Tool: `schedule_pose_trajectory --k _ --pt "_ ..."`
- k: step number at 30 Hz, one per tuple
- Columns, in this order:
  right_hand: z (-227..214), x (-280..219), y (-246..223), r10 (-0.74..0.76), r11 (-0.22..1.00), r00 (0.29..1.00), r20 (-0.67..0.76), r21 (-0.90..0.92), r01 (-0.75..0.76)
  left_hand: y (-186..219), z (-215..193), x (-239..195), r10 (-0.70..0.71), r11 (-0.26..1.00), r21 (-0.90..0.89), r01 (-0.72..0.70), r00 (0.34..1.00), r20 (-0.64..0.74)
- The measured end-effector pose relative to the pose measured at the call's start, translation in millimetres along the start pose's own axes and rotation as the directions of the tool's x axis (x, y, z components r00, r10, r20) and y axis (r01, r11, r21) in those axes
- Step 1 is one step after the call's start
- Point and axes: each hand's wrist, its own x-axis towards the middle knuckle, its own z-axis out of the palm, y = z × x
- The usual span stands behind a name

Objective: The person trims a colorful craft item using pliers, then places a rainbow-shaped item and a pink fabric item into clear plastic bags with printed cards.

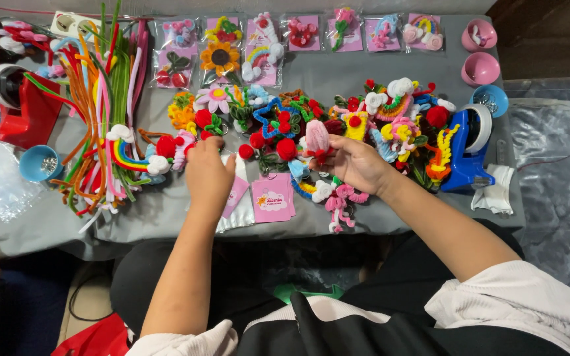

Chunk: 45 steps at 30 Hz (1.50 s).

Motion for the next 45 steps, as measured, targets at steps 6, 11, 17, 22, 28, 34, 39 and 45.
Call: schedule_pose_trajectory --k 6,11,17,22,28,34,39,45 --pt "10.5 -1.7 9.4 0.011 0.999 1.000 -0.001 -0.036 -0.011 76.6 -6.1 -26.9 0.179 0.674 -0.735 -0.072 0.981 0.068" --pt "0.2 2.3 23.1 0.020 0.998 1.000 -0.012 -0.067 -0.021 89.0 1.0 -33.1 0.195 0.660 -0.746 -0.092 0.979 0.051" --pt "4.6 -2.7 27.4 0.015 0.994 1.000 -0.018 -0.111 -0.017 87.8 3.9 -38.0 0.206 0.667 -0.734 -0.128 0.978 0.016" --pt "-22.0 1.6 26.2 -0.008 0.997 0.999 -0.048 -0.080 0.004 83.8 -4.6 -50.9 0.216 0.755 -0.648 -0.103 0.972 0.097" --pt "-14.5 -15.7 -0.9 -0.006 1.000 0.998 -0.068 0.011 0.007 75.2 26.5 -89.4 0.375 0.917 -0.370 -0.151 0.642 0.668" --pt "-2.1 -25.0 -6.4 0.016 0.999 0.998 -0.059 0.031 -0.014 51.2 91.6 -127.2 0.351 0.922 -0.229 -0.311 0.430 0.832" --pt "0.4 -22.4 -5.2 -0.034 0.996 0.999 0.010 -0.084 0.035 77.2 39.7 -106.3 0.404 0.915 -0.339 -0.220 0.469 0.785" --pt "24.0 -33.2 2.6 -0.084 0.970 0.995 0.056 -0.225 0.095 81.4 2.6 -67.9 0.236 0.630 -0.770 0.100 0.920 0.313"
